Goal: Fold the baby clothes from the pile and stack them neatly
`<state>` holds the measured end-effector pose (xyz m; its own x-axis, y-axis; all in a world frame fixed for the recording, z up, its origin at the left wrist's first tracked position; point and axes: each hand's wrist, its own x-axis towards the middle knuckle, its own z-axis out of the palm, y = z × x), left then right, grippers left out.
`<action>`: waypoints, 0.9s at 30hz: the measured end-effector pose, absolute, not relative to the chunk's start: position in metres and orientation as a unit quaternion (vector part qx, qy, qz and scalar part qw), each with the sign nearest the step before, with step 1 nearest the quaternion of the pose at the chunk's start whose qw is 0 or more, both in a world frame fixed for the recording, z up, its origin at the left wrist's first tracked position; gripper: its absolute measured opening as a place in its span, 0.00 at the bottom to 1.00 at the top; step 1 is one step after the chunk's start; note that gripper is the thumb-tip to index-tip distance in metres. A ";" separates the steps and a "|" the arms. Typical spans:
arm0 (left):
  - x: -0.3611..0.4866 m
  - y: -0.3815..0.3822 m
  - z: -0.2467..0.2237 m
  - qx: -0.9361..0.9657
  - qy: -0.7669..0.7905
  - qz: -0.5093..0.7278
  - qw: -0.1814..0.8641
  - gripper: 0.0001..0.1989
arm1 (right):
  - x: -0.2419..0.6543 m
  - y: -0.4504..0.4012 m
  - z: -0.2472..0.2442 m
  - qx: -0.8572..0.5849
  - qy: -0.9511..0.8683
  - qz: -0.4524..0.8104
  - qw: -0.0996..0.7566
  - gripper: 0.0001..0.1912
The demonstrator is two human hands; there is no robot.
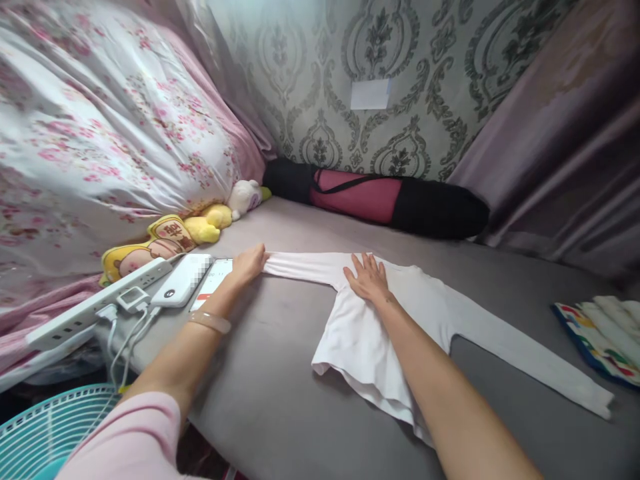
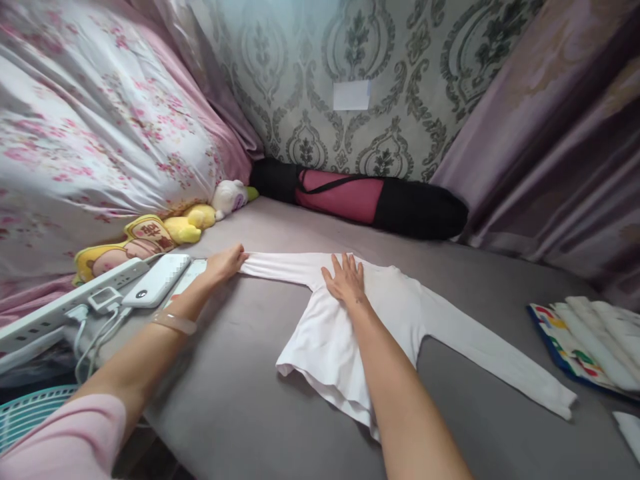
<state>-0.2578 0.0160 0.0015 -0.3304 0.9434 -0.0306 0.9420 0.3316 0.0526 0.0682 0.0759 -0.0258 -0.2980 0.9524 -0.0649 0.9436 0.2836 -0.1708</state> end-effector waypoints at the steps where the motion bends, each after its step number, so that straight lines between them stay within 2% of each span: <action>1: -0.254 0.014 0.001 0.578 0.816 -0.008 0.021 0.20 | 0.068 0.076 -0.026 -0.592 -0.801 0.086 0.027 0.35; 10: -0.250 0.018 0.007 0.549 0.832 -0.062 0.046 0.21 | 0.068 0.077 -0.030 -0.590 -0.802 0.078 0.045 0.34; 13: -0.237 0.026 0.015 0.546 0.836 -0.046 -0.018 0.19 | 0.068 0.076 -0.030 -0.592 -0.801 0.077 0.037 0.34; 16: -0.196 0.035 0.017 0.622 0.778 0.026 -0.088 0.15 | 0.068 0.076 -0.030 -0.592 -0.801 0.074 0.033 0.34; 21: -0.091 0.052 -0.010 0.782 0.601 0.166 0.021 0.19 | 0.069 0.076 -0.030 -0.592 -0.803 0.057 0.033 0.29; 24: -0.051 0.055 -0.028 0.784 0.597 0.168 0.040 0.23 | 0.071 0.076 -0.030 -0.582 -0.811 0.050 0.026 0.29; 27: -0.046 0.053 -0.037 0.769 0.619 0.142 0.068 0.28 | 0.072 0.076 -0.031 -0.582 -0.811 0.048 0.026 0.29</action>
<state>-0.0463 0.0531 -0.0366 0.1929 0.9721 0.1336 0.9336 -0.2238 0.2800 0.0719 0.0765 -0.0312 -0.3218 0.9467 -0.0143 0.9417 0.3184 -0.1089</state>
